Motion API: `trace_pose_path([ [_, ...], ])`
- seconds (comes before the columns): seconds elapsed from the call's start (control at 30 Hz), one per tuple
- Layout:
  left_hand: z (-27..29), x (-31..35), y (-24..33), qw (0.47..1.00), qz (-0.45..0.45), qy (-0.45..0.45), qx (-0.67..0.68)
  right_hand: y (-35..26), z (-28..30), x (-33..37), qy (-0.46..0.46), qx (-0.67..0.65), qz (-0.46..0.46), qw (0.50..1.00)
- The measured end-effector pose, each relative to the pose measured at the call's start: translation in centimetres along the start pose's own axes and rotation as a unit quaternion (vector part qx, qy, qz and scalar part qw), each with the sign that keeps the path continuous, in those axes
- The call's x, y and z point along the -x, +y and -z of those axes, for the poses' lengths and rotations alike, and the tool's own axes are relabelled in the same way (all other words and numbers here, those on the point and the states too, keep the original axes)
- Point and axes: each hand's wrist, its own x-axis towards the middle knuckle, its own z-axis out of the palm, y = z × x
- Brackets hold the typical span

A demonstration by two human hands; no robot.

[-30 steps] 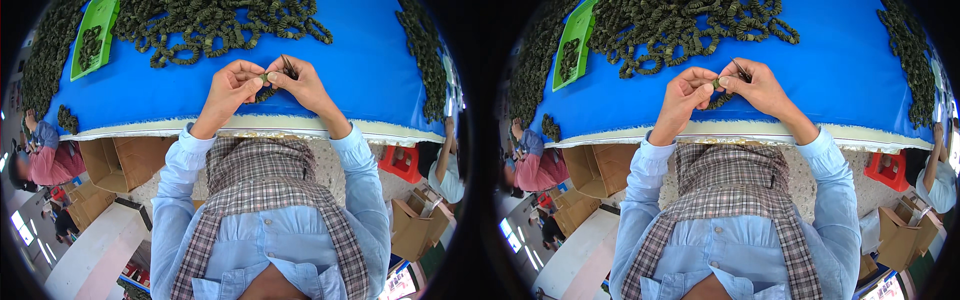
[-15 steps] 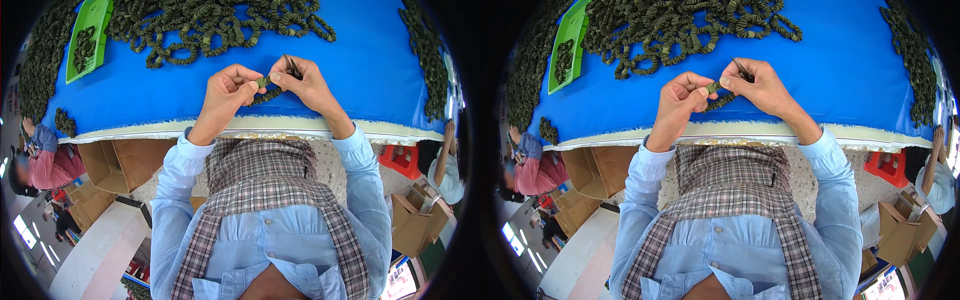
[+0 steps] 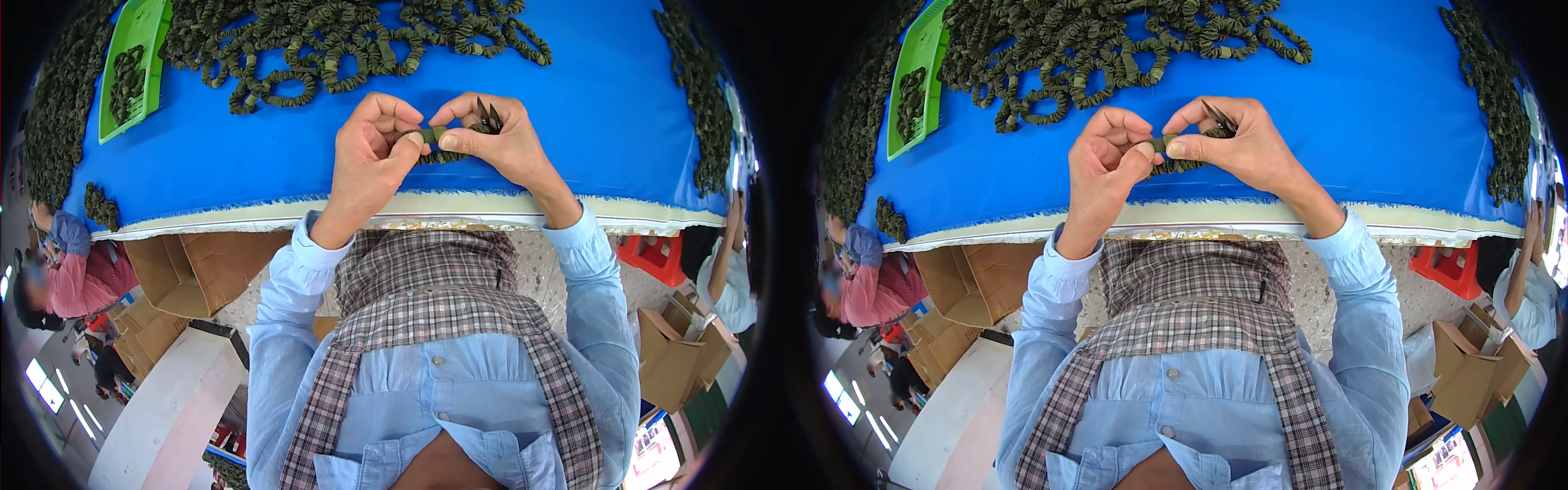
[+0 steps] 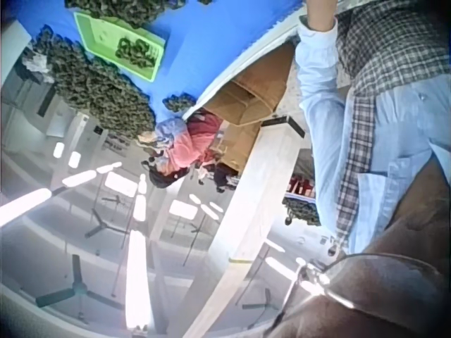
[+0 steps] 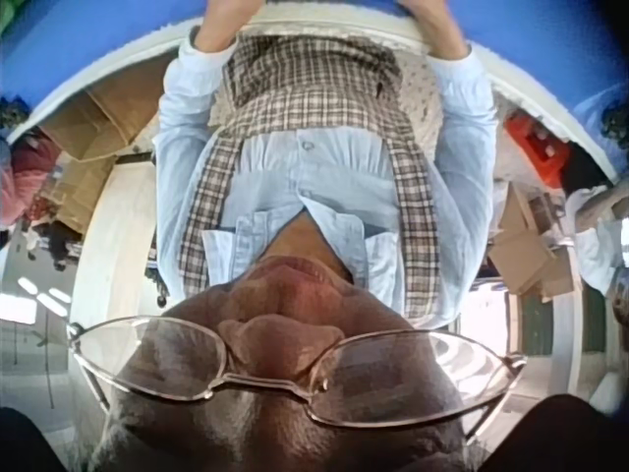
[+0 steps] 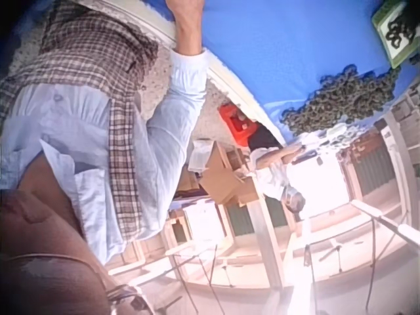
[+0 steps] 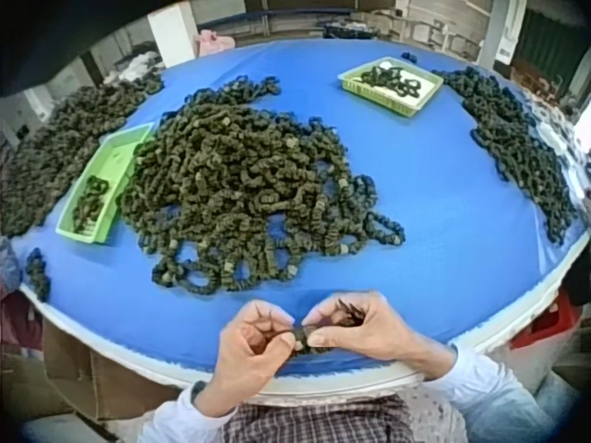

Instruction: The person repeatedly picks up small sections of green camouflage netting from a blue-covered table and trims them with small scissors. The trimmed pieces are placed back on the table. The task is performed one piece at a time in a repetitive manner.

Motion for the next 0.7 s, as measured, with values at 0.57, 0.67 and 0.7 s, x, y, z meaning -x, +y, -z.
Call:
trace_pose_path([
  [0.57,0.2,-0.6,-0.1,0.999,0.011,-0.023,0.039,0.7,0.2,0.2,0.017,0.033,0.045,0.998],
  [0.67,-0.2,-0.6,-0.2,0.999,-0.025,-0.016,0.012,0.9,0.2,0.0,0.01,0.007,0.027,1.0],
  [0.7,-0.3,-0.6,-0.2,0.999,-0.032,-0.015,-0.001,1.0,0.2,0.0,0.007,-0.006,0.026,1.0],
])
